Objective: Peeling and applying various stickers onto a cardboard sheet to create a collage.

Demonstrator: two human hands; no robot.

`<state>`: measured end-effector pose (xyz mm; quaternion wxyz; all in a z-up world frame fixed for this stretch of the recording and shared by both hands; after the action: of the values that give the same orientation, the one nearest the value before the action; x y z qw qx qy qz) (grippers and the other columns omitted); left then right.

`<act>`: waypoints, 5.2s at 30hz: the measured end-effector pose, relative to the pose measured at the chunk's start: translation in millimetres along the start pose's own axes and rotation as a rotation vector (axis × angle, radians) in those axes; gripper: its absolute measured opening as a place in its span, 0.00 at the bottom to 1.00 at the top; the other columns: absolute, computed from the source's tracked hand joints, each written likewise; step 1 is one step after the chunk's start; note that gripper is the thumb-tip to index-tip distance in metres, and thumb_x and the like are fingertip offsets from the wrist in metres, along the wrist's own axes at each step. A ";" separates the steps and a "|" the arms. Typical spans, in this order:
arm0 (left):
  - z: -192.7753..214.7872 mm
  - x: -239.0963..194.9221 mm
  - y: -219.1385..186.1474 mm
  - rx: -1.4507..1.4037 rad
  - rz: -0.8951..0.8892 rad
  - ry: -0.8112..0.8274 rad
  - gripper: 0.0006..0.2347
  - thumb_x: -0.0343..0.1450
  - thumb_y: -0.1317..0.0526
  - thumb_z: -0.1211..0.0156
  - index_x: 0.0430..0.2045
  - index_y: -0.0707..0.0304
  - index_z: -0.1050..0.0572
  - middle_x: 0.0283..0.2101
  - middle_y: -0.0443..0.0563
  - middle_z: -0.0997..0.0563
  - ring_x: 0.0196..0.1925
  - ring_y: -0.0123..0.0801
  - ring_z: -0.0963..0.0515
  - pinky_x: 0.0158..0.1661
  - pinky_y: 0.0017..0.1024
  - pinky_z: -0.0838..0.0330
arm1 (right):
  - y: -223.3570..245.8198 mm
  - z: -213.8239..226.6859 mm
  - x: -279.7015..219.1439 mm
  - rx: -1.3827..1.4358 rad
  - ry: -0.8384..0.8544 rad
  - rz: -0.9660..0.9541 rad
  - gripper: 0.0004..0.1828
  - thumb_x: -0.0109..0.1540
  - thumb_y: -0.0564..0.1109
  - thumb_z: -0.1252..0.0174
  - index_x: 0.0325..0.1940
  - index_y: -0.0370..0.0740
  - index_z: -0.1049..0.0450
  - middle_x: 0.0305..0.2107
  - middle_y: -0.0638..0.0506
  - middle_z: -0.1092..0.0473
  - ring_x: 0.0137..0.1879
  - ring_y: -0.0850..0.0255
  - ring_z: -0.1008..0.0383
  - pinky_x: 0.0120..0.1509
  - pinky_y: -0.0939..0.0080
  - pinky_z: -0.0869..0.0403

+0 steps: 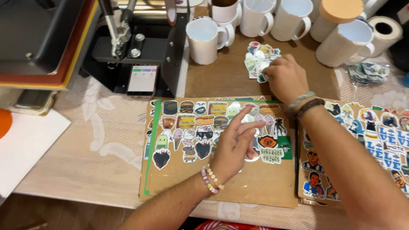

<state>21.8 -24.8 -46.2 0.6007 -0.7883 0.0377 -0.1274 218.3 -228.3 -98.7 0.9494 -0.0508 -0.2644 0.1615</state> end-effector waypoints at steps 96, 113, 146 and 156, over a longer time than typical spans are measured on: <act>17.2 -73.2 -11.8 0.262 0.085 -0.344 0.08 0.68 0.62 0.36 0.32 0.67 0.14 0.30 0.46 0.13 0.32 0.19 0.22 0.35 0.23 0.26 | 129.4 205.9 -139.6 0.591 -0.453 0.072 0.04 0.61 0.46 0.37 0.36 0.45 0.21 0.36 0.53 0.28 0.48 0.50 0.38 0.54 0.50 0.31; 5.5 -72.6 -32.2 0.517 -0.157 -0.290 0.08 0.71 0.61 0.42 0.37 0.62 0.16 0.34 0.47 0.12 0.29 0.21 0.17 0.32 0.22 0.24 | 135.3 189.8 -139.0 0.471 -0.291 0.059 0.08 0.67 0.47 0.50 0.36 0.42 0.32 0.43 0.47 0.32 0.55 0.46 0.35 0.66 0.39 0.36; 22.1 -67.0 -5.7 -0.439 0.411 -0.440 0.05 0.74 0.64 0.44 0.30 0.65 0.29 0.19 0.55 0.27 0.21 0.36 0.23 0.19 0.26 0.36 | 132.1 203.4 -157.7 0.691 -0.377 -0.046 0.06 0.62 0.45 0.41 0.42 0.44 0.23 0.43 0.48 0.30 0.63 0.46 0.41 0.73 0.38 0.39; 14.4 -68.0 6.4 -0.833 0.455 -0.431 0.03 0.75 0.65 0.45 0.33 0.64 0.30 0.29 0.61 0.21 0.27 0.39 0.20 0.32 0.27 0.22 | 154.4 188.2 -164.2 0.548 -0.151 0.233 0.23 0.64 0.62 0.45 0.56 0.48 0.25 0.60 0.50 0.34 0.66 0.47 0.43 0.71 0.35 0.38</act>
<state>-39.7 1.5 -66.4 0.2425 -0.9408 0.1309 0.1975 -55.1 -135.4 -45.7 0.8806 0.1893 -0.2732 0.3378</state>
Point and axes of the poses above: each hand's wrist, its own x-axis towards the middle knuckle, its own z-axis out of the back of the hand, y = z × x, the point moved 1 cm from there along x, towards the middle knuckle
